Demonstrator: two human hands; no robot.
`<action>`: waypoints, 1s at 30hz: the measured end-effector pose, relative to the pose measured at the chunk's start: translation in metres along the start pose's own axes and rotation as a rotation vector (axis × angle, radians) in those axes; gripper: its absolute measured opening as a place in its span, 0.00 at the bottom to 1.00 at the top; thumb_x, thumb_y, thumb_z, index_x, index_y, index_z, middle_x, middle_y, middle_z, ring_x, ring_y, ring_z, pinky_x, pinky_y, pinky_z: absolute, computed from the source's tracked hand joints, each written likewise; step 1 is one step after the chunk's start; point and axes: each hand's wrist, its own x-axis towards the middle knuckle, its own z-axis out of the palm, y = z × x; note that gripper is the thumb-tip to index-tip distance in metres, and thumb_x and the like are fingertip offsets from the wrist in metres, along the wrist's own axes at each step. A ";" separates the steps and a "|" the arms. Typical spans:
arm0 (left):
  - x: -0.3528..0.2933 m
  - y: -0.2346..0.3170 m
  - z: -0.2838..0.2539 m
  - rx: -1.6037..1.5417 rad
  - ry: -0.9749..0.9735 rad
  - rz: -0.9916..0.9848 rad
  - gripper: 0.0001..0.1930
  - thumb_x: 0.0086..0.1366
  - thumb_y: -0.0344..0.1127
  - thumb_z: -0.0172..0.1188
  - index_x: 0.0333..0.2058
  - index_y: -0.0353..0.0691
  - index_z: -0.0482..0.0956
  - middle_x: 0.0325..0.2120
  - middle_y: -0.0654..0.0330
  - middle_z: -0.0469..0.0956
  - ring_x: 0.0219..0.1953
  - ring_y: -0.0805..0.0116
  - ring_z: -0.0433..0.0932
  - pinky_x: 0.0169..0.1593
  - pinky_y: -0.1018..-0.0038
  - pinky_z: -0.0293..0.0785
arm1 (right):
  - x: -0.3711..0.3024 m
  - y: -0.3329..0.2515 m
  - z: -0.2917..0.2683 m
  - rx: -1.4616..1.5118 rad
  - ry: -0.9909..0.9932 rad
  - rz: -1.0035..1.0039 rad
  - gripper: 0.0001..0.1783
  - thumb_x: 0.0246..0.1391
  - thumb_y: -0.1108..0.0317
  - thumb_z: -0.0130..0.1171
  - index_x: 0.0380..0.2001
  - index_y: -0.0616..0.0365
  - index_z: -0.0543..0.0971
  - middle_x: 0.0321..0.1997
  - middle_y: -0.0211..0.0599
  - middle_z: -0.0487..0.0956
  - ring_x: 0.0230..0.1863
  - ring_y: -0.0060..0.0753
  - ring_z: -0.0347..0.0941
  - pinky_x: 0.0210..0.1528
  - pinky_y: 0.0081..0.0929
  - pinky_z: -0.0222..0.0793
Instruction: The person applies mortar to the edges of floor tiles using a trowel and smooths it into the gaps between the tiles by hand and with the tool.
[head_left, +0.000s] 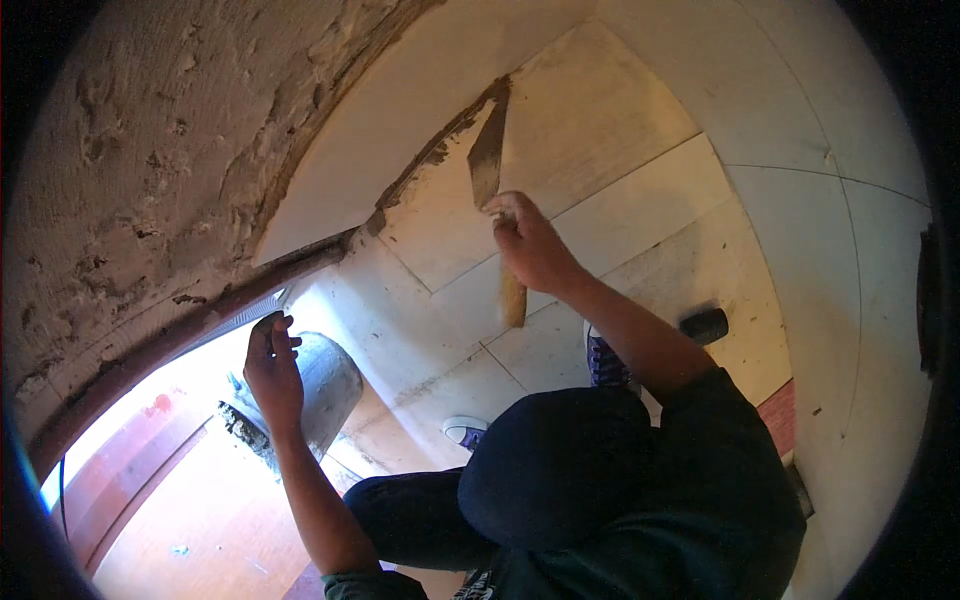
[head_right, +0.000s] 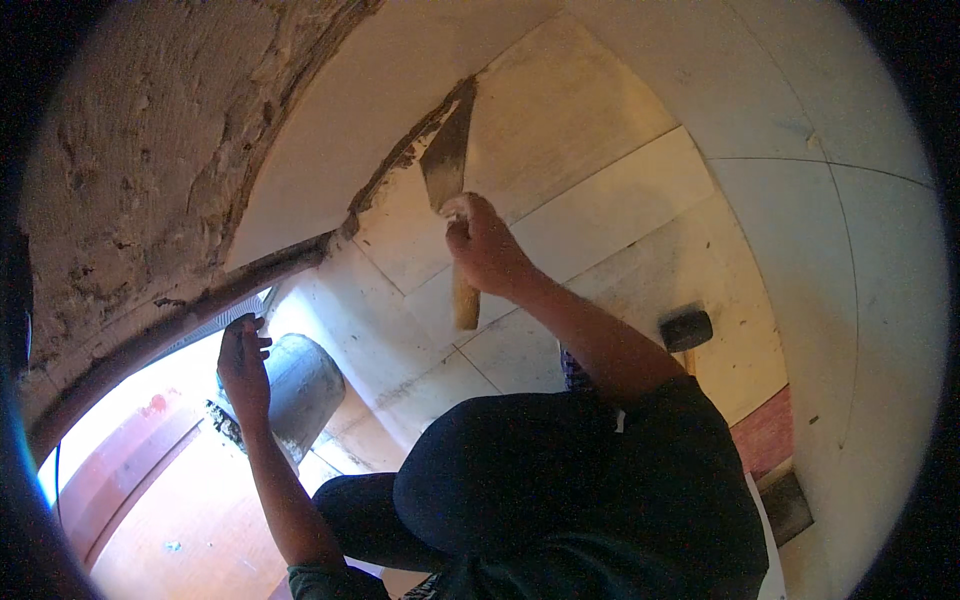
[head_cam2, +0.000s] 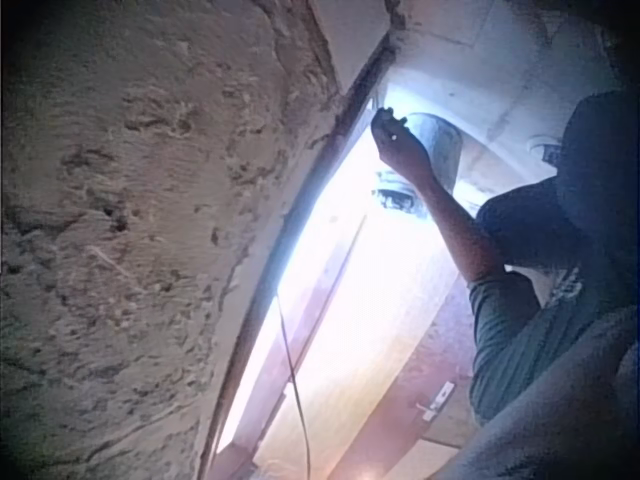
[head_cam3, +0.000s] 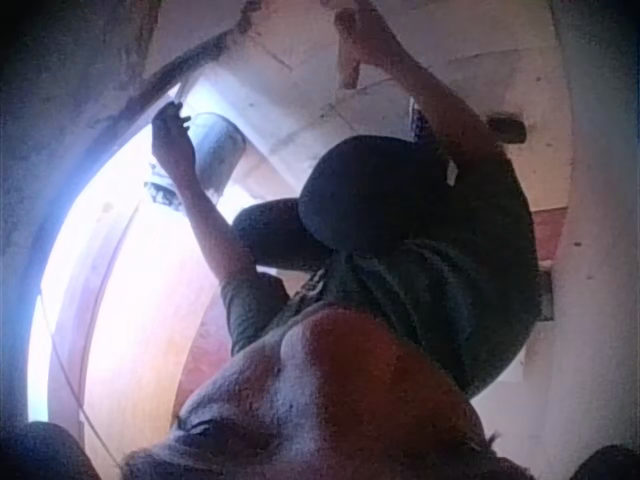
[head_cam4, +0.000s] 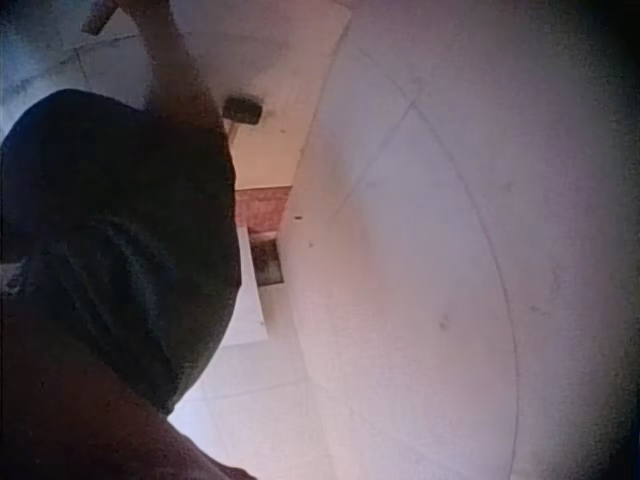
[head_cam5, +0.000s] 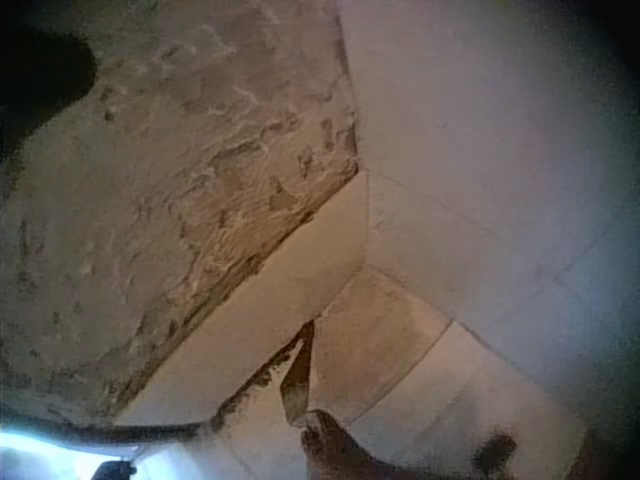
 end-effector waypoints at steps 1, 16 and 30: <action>0.000 -0.002 0.000 -0.014 -0.004 0.000 0.19 0.77 0.45 0.52 0.50 0.34 0.80 0.38 0.55 0.85 0.34 0.68 0.84 0.35 0.73 0.77 | 0.006 -0.001 -0.005 -0.035 -0.002 0.066 0.14 0.64 0.73 0.47 0.52 0.61 0.71 0.43 0.48 0.74 0.42 0.37 0.74 0.47 0.37 0.71; -0.001 0.004 -0.001 0.002 -0.006 -0.039 0.18 0.76 0.44 0.53 0.50 0.34 0.80 0.40 0.55 0.85 0.34 0.68 0.84 0.36 0.73 0.77 | 0.008 0.009 0.077 -0.067 -0.014 -0.060 0.16 0.62 0.72 0.51 0.52 0.63 0.66 0.48 0.58 0.70 0.49 0.58 0.70 0.53 0.49 0.67; -0.008 0.008 -0.005 -0.027 0.006 -0.028 0.18 0.76 0.45 0.52 0.50 0.35 0.80 0.41 0.55 0.85 0.35 0.67 0.83 0.37 0.73 0.77 | -0.026 0.004 0.144 0.021 -0.196 -0.036 0.18 0.64 0.72 0.54 0.53 0.66 0.64 0.49 0.59 0.68 0.46 0.51 0.73 0.51 0.42 0.70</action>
